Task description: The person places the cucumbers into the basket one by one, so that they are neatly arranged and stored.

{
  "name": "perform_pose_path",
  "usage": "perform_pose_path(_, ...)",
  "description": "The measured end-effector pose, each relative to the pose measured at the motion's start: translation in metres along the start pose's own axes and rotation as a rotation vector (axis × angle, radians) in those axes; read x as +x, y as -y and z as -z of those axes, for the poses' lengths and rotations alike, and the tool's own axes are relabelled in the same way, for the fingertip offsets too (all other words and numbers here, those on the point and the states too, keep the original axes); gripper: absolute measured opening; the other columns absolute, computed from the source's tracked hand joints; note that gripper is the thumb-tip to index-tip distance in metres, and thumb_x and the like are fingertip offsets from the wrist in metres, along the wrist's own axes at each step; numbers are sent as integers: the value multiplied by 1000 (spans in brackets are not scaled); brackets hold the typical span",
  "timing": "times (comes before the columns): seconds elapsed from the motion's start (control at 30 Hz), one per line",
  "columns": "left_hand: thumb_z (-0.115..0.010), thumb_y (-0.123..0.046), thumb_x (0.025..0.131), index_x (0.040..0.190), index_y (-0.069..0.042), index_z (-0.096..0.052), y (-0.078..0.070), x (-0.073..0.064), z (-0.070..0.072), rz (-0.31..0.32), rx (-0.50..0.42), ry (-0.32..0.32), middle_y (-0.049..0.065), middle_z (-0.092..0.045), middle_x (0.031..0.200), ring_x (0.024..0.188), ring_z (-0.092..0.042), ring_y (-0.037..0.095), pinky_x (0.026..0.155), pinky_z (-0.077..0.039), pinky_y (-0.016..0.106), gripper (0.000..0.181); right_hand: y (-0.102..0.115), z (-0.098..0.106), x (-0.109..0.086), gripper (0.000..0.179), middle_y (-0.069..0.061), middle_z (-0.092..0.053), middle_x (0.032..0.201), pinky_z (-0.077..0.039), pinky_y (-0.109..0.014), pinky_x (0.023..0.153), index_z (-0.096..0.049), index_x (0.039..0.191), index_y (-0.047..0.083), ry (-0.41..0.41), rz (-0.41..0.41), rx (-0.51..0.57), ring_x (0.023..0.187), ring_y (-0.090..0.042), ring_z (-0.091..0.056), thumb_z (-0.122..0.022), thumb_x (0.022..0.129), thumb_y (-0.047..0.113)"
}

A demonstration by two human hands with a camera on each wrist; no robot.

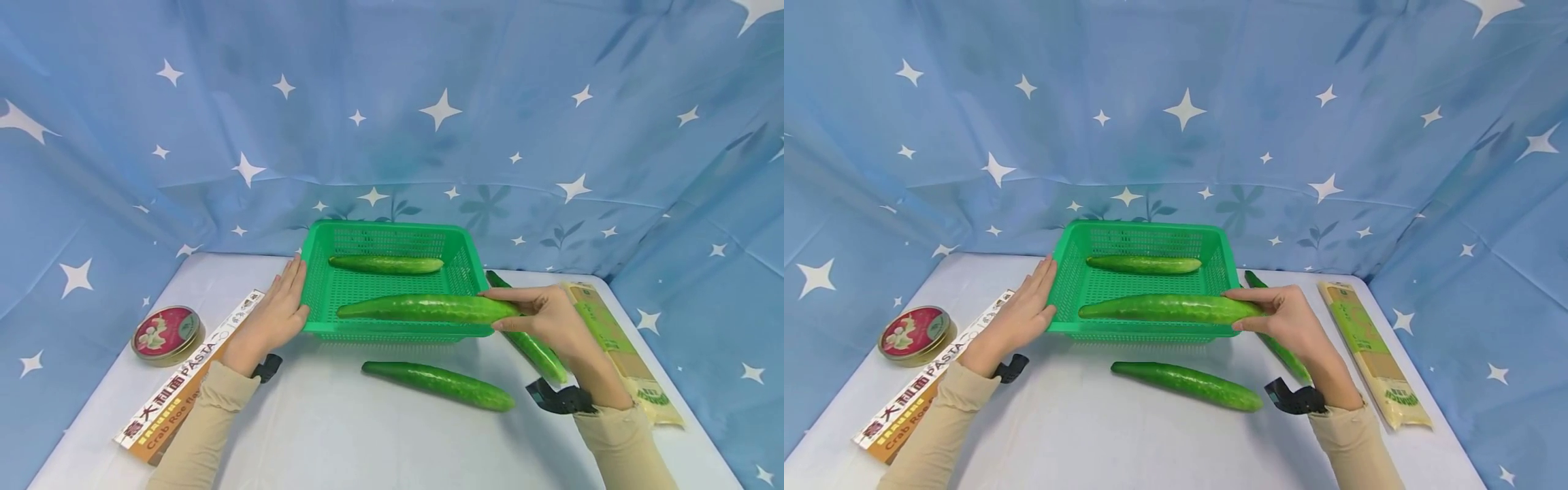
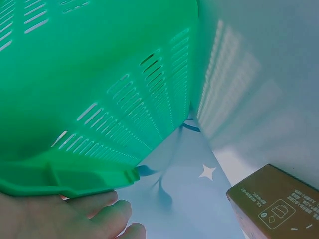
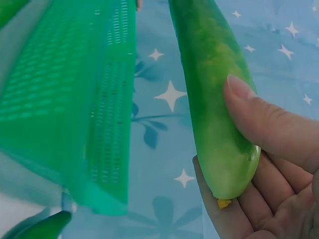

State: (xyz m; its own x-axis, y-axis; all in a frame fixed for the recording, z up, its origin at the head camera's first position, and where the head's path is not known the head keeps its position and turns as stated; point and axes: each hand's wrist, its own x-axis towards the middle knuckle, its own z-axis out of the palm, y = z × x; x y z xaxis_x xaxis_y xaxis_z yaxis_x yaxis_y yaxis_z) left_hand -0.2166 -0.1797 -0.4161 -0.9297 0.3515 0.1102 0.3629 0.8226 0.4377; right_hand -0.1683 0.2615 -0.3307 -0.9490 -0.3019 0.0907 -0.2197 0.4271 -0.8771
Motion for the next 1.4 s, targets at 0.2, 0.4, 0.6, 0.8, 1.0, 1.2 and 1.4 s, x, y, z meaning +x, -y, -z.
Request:
perform_pose_path(0.2, -40, -13, 99, 157, 3, 2, -1, 1, 0, -1, 4, -4, 16, 12, 164, 151, 9, 29, 123, -5, 51, 73, 14, 3, 40, 49, -10, -69, 123, -58, -27, 84, -70, 125, 7, -17, -31, -1, 108, -13, -67, -83, 78, 6)
perform_pose_path(0.4, -40, -12, 98, 157, 4, 0, -3, 0, 1, -14, -3, -18, 18, 10, 164, 151, 7, 31, 122, -5, 52, 73, 23, 3, 79, 50, -7, -59, 139, -45, -45, 107, -68, 130, 15, 1, -105, -2, 135, -23, -48, -82, 82, 15)
perform_pose_path(0.6, -40, -12, 98, 157, 4, 1, -5, 0, 1, -17, 0, -17, 19, 9, 164, 151, 7, 29, 122, -5, 51, 73, 12, -6, 119, 50, -11, -56, 142, -35, -50, 114, -66, 132, 10, 8, -110, 17, 138, -28, -44, -79, 84, 8)
perform_pose_path(0.8, -40, -12, 99, 157, 4, 1, -5, 0, 1, -16, 5, -12, 18, 9, 164, 151, 6, 32, 123, -5, 51, 73, -9, -20, 151, 50, -15, -54, 143, -37, -50, 113, -66, 131, 5, 19, -158, 19, 139, -31, -42, -77, 83, 0)
perform_pose_path(1.0, -40, -12, 99, 157, 4, 1, -5, 0, 2, -13, 2, -9, 17, 11, 164, 151, 5, 33, 123, -5, 50, 73, -25, -32, 167, 51, -15, -53, 144, -35, -53, 113, -65, 131, 3, 34, -214, 6, 139, -33, -40, -76, 82, -3)
perform_pose_path(1.2, -40, -12, 99, 157, 4, 2, -5, 0, 2, -12, 1, -8, 17, 11, 164, 151, 7, 30, 123, -5, 50, 73, -33, -43, 172, 51, -17, -52, 144, -31, -56, 115, -65, 131, 2, 57, -251, 15, 139, -35, -39, -75, 82, -5)
perform_pose_path(1.4, -38, -12, 99, 157, 3, 2, -3, -1, 1, -5, -11, -6, 15, 13, 164, 151, 9, 29, 123, -4, 50, 72, -45, -52, 177, 48, -20, -56, 139, -35, -54, 113, -66, 127, -2, 53, -269, 14, 139, -36, -39, -74, 81, -10)
